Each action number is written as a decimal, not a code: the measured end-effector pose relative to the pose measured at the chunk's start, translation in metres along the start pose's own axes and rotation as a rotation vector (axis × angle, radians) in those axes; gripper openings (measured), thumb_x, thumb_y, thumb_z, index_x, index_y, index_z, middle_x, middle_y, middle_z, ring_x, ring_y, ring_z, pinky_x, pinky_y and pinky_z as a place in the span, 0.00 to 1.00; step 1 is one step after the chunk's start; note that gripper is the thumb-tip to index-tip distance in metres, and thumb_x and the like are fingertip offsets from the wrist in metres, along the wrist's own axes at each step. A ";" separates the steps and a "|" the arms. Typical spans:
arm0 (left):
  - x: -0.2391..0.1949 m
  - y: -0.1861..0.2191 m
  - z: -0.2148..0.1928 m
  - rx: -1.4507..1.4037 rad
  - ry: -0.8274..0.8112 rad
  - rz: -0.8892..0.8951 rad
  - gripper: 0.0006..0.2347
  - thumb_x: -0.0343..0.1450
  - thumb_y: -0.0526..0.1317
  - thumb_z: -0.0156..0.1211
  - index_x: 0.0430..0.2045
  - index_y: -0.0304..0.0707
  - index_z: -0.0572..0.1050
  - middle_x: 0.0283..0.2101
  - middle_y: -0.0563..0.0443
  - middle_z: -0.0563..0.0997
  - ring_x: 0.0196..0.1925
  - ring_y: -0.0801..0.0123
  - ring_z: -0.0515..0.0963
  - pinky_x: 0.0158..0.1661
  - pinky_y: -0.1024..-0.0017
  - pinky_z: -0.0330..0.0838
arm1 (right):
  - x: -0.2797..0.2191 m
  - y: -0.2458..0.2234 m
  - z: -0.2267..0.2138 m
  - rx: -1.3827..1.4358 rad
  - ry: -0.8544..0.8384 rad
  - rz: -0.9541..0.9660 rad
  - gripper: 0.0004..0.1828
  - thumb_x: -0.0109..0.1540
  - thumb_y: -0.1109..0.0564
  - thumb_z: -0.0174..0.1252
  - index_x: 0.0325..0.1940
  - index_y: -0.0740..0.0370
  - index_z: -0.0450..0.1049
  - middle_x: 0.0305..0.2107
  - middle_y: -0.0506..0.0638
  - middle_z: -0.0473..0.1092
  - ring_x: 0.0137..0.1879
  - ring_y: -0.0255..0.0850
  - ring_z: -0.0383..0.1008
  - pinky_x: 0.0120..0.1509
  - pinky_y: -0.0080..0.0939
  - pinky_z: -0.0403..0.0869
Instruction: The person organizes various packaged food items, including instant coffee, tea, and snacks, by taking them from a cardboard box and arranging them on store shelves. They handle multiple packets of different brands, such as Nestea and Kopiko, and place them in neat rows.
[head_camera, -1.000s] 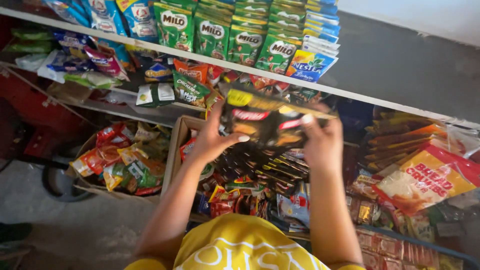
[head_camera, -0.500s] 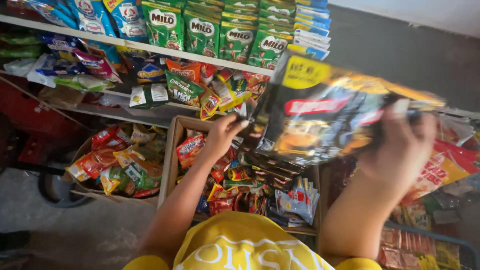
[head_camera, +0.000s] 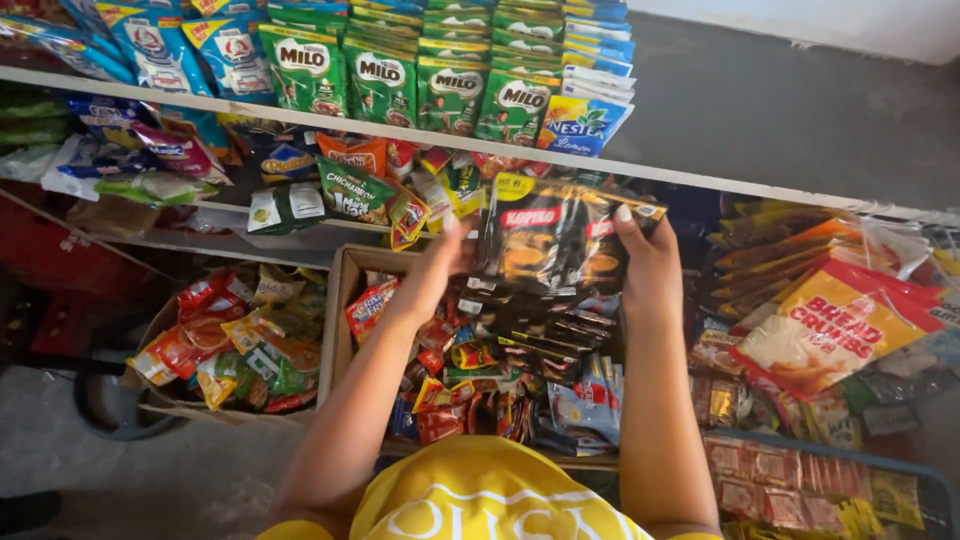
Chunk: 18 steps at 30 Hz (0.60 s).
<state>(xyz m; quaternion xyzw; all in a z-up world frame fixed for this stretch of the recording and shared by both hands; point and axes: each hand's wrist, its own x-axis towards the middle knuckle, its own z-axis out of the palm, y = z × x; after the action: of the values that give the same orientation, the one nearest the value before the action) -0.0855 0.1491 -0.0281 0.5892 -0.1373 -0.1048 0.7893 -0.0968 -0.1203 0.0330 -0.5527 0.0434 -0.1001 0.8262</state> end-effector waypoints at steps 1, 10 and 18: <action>-0.003 0.009 0.010 0.000 -0.001 -0.001 0.24 0.79 0.53 0.44 0.64 0.35 0.69 0.57 0.46 0.78 0.57 0.66 0.76 0.56 0.66 0.70 | -0.002 0.001 0.002 0.000 0.001 0.000 0.11 0.69 0.58 0.56 0.54 0.66 0.73 0.42 0.47 0.76 0.47 0.36 0.76 0.53 0.42 0.76; -0.009 0.016 0.025 0.203 0.112 0.100 0.32 0.74 0.55 0.57 0.70 0.40 0.56 0.63 0.37 0.74 0.61 0.56 0.79 0.61 0.55 0.75 | -0.025 -0.026 0.039 -0.196 -0.234 -0.161 0.43 0.59 0.61 0.66 0.73 0.55 0.51 0.62 0.51 0.64 0.61 0.38 0.72 0.64 0.40 0.75; -0.019 0.012 -0.027 0.190 -0.262 0.385 0.41 0.70 0.47 0.69 0.72 0.45 0.44 0.73 0.36 0.56 0.76 0.49 0.58 0.68 0.45 0.56 | -0.047 -0.068 0.058 -0.237 0.063 -0.107 0.24 0.55 0.68 0.66 0.55 0.69 0.71 0.44 0.54 0.77 0.49 0.42 0.81 0.59 0.42 0.81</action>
<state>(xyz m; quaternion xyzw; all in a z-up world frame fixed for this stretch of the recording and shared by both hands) -0.0943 0.1834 -0.0259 0.6053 -0.3572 -0.0146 0.7112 -0.1405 -0.0832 0.1161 -0.6445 0.0514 -0.1558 0.7468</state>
